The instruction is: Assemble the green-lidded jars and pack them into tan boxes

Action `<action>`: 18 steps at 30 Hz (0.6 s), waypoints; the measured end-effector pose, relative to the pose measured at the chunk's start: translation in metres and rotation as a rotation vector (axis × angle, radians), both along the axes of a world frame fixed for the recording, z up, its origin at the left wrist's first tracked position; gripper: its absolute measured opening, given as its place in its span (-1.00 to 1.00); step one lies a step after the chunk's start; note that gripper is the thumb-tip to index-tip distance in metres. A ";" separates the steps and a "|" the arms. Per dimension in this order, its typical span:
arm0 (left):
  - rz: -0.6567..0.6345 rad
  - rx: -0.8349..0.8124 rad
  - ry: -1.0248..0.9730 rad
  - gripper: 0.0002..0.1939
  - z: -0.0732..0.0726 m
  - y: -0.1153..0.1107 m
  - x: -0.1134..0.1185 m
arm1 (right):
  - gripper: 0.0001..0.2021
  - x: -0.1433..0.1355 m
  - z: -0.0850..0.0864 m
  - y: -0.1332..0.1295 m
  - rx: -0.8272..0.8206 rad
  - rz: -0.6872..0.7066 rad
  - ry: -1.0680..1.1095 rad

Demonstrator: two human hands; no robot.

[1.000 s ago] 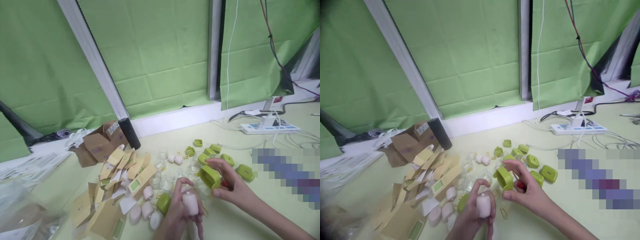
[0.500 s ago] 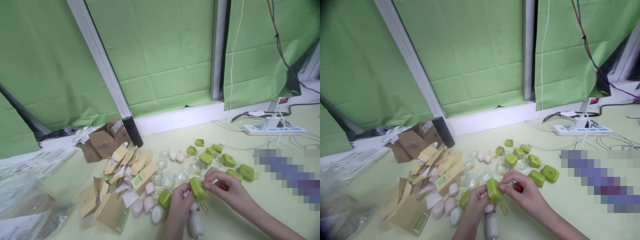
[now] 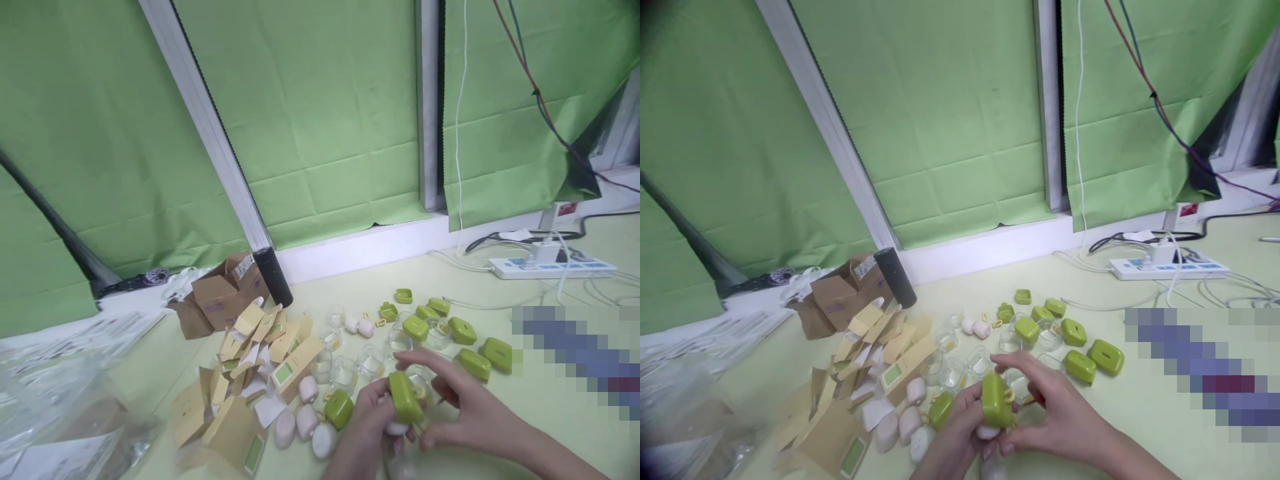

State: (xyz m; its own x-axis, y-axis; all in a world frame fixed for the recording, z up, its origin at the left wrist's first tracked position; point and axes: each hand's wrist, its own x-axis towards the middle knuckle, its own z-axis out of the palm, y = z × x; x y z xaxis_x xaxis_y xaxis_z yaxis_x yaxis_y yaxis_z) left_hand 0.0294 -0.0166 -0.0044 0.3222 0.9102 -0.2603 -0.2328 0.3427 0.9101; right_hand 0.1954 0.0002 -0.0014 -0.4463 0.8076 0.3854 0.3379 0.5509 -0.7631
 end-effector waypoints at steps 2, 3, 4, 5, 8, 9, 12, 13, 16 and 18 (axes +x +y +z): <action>0.006 0.020 0.063 -0.70 -0.001 0.002 -0.002 | -0.46 -0.003 -0.002 0.000 -0.037 -0.041 -0.022; 0.016 0.046 0.130 -0.74 0.000 0.004 -0.004 | -0.54 -0.002 -0.002 0.002 -0.044 -0.079 -0.024; 0.031 0.096 0.235 -0.78 0.003 0.008 -0.007 | -0.59 0.002 0.000 0.007 -0.048 -0.140 -0.017; 0.043 0.184 0.405 -0.82 0.007 0.013 -0.011 | -0.57 0.009 0.002 0.013 -0.049 -0.223 -0.002; 0.051 0.562 1.157 -0.84 0.028 0.041 -0.028 | -0.43 0.043 0.015 0.043 -0.023 -0.539 -0.032; 0.051 0.608 1.270 -0.84 0.034 0.053 -0.033 | -0.42 0.055 0.019 0.054 -0.019 -0.624 -0.138; -0.050 0.634 1.409 -0.83 0.042 0.089 -0.043 | -0.49 0.086 0.023 0.086 -0.057 -0.741 -0.463; -0.100 0.629 1.442 -0.79 0.040 0.100 -0.044 | -0.51 0.092 0.020 0.094 -0.066 -0.743 -0.497; -0.217 0.623 1.507 -0.68 0.026 0.121 -0.044 | -0.60 0.096 0.005 0.111 -0.100 -0.710 -0.542; -0.252 0.634 1.528 -0.67 0.019 0.127 -0.043 | -0.63 0.094 -0.005 0.118 -0.117 -0.676 -0.549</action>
